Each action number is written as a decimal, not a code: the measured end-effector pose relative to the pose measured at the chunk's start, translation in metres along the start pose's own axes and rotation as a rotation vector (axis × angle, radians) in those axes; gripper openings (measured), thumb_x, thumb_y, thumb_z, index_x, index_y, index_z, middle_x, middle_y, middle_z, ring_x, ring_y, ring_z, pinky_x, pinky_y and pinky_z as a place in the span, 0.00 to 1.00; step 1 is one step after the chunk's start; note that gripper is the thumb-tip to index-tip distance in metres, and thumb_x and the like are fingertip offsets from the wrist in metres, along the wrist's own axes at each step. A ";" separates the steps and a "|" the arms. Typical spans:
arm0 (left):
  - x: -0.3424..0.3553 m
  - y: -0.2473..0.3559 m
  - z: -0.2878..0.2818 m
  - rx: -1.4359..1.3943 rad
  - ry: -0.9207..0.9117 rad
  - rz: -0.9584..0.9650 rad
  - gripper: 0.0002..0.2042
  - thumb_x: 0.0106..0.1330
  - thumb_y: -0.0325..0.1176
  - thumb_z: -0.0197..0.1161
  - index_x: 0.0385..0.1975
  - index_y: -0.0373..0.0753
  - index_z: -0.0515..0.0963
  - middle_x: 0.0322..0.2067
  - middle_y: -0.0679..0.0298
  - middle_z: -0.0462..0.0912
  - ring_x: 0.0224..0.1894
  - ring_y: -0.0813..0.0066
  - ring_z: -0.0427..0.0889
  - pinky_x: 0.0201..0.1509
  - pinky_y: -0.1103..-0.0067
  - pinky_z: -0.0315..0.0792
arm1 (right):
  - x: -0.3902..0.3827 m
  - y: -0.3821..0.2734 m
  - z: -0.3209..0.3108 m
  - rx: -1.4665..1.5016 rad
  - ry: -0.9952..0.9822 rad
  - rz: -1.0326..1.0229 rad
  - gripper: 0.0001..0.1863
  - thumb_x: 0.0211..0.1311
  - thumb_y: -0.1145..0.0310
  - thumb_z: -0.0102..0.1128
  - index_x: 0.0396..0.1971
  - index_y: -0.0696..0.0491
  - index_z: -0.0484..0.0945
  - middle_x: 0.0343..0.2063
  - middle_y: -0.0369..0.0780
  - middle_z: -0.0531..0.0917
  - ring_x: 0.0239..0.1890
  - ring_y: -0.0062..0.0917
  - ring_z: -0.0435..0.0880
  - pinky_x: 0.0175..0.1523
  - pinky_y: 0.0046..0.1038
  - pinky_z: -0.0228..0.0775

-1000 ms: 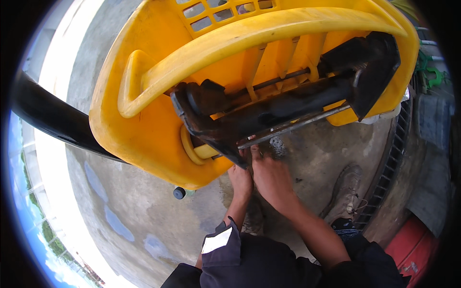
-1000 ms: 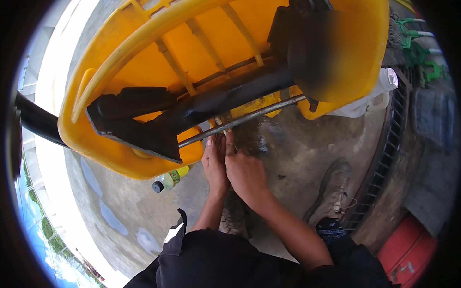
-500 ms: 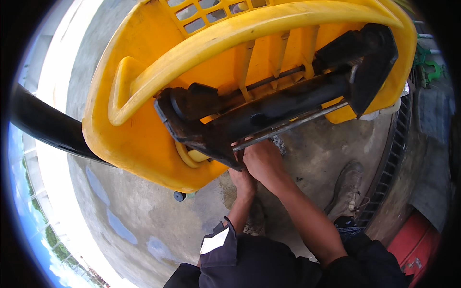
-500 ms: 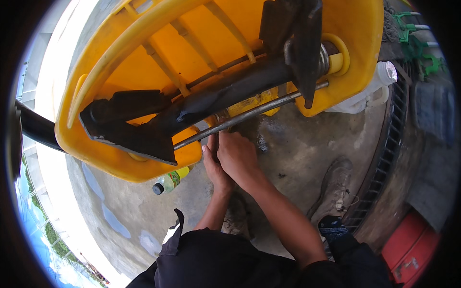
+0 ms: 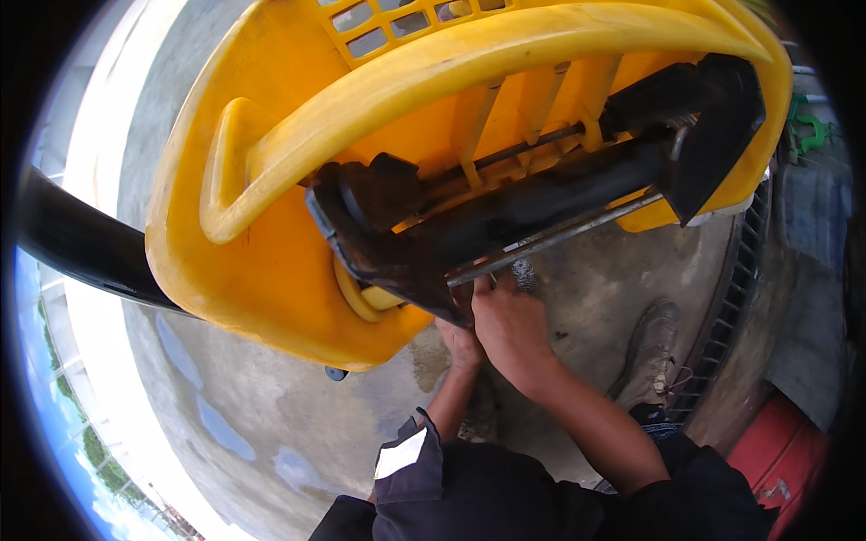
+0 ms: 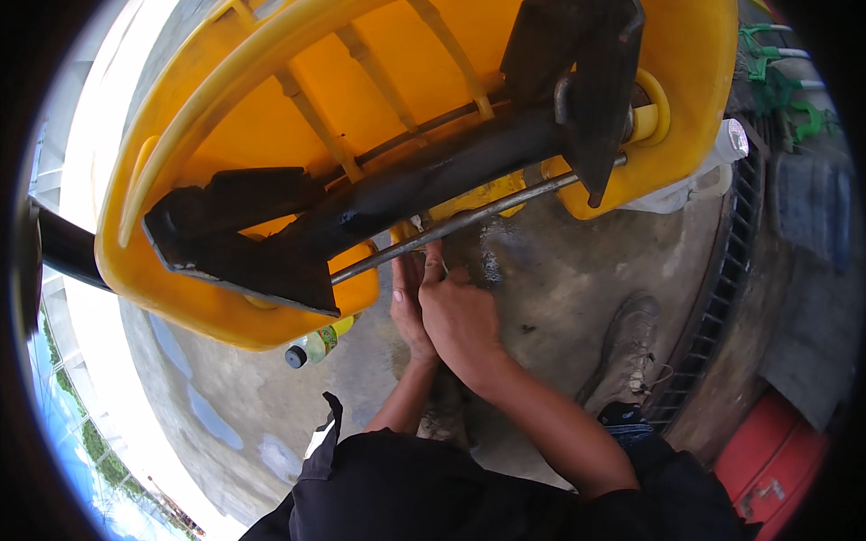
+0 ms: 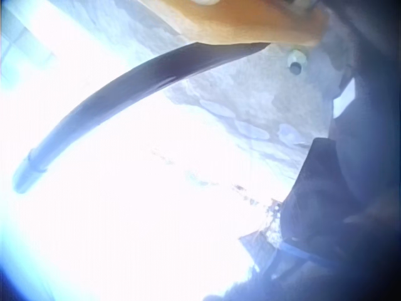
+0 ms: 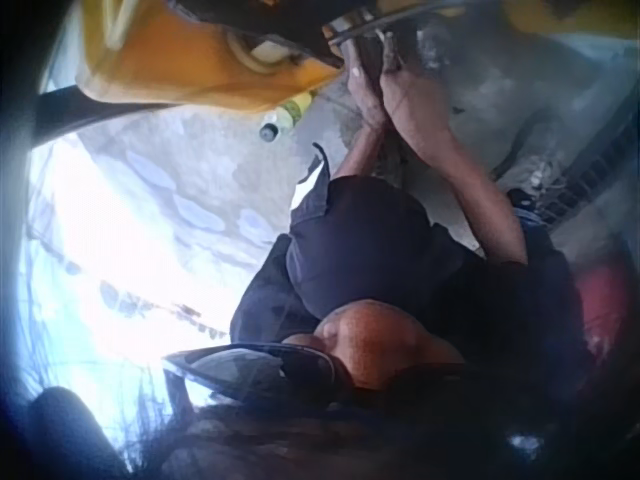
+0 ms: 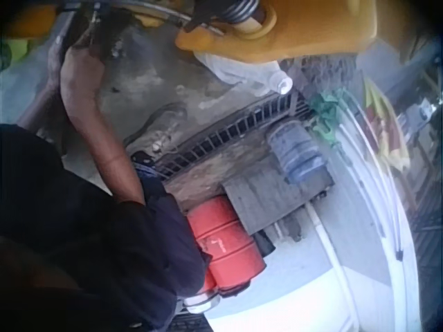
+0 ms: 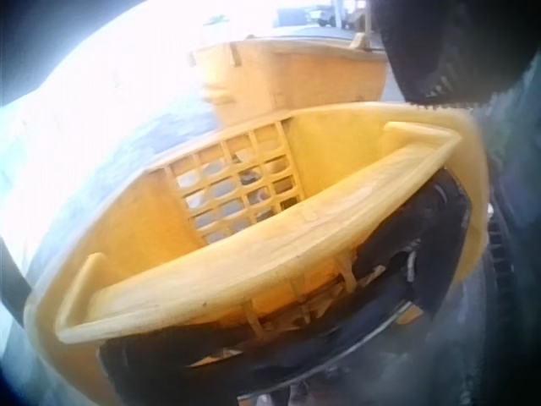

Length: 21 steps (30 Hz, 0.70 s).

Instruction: The person scrubs the underside of a yellow mop bucket with a toothbrush and cleaning solution, then rinses it with water from a hose. They repeat the scrubbing process on different parts of the bucket's underside.

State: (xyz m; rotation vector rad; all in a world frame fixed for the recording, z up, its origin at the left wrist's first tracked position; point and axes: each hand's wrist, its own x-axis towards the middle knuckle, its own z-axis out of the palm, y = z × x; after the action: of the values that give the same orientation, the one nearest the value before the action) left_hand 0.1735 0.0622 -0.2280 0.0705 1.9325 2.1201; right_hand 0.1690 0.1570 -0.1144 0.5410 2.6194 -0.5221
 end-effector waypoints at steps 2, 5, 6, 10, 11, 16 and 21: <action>-0.001 0.001 -0.002 0.000 0.010 0.007 0.36 0.83 0.57 0.43 0.74 0.28 0.63 0.71 0.48 0.71 0.72 0.56 0.70 0.76 0.65 0.61 | -0.020 -0.007 -0.012 -0.022 -0.025 0.018 0.22 0.68 0.68 0.61 0.60 0.58 0.78 0.38 0.51 0.86 0.31 0.42 0.92 0.35 0.38 0.86; -0.002 0.001 -0.002 -0.008 0.022 0.008 0.37 0.82 0.59 0.44 0.73 0.27 0.66 0.69 0.48 0.73 0.71 0.57 0.73 0.74 0.65 0.64 | -0.017 -0.007 -0.013 0.003 0.011 0.008 0.25 0.66 0.70 0.61 0.63 0.59 0.77 0.37 0.51 0.86 0.31 0.41 0.92 0.35 0.38 0.86; -0.001 0.001 0.000 -0.023 0.014 -0.001 0.37 0.82 0.59 0.44 0.73 0.27 0.66 0.69 0.48 0.74 0.70 0.57 0.73 0.74 0.65 0.65 | 0.001 -0.005 -0.007 0.008 0.061 -0.002 0.28 0.66 0.70 0.61 0.66 0.59 0.75 0.37 0.50 0.86 0.30 0.41 0.92 0.35 0.37 0.86; -0.002 0.000 0.005 -0.107 -0.012 -0.033 0.39 0.81 0.61 0.44 0.71 0.26 0.69 0.67 0.48 0.77 0.68 0.57 0.77 0.72 0.66 0.68 | 0.027 0.012 0.020 0.007 0.159 -0.060 0.33 0.65 0.70 0.61 0.71 0.58 0.72 0.37 0.49 0.86 0.30 0.39 0.92 0.33 0.35 0.86; -0.002 -0.002 0.000 -0.118 -0.007 -0.033 0.39 0.81 0.62 0.44 0.70 0.26 0.70 0.66 0.48 0.78 0.67 0.57 0.77 0.71 0.66 0.69 | 0.016 0.007 0.014 -0.010 0.124 -0.032 0.31 0.65 0.70 0.62 0.69 0.58 0.73 0.36 0.49 0.86 0.29 0.39 0.92 0.33 0.35 0.86; -0.005 -0.026 -0.028 0.057 -0.058 -0.064 0.40 0.82 0.62 0.43 0.70 0.26 0.71 0.65 0.48 0.80 0.67 0.58 0.79 0.71 0.66 0.70 | -0.029 -0.002 -0.011 -0.091 0.044 0.000 0.27 0.64 0.69 0.62 0.64 0.58 0.77 0.36 0.48 0.86 0.29 0.38 0.92 0.34 0.36 0.86; 0.011 0.008 0.004 -0.265 -0.059 -0.002 0.43 0.83 0.57 0.41 0.81 0.23 0.45 0.82 0.45 0.48 0.85 0.54 0.46 0.88 0.60 0.39 | 0.018 0.015 0.015 -0.098 0.181 -0.044 0.40 0.64 0.66 0.63 0.77 0.56 0.65 0.32 0.44 0.85 0.25 0.34 0.91 0.29 0.33 0.84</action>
State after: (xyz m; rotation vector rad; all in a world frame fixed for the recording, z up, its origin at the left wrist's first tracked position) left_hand 0.1626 0.0684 -0.2213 0.0774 1.6030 2.3243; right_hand 0.1654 0.1688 -0.1399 0.5227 2.8166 -0.3710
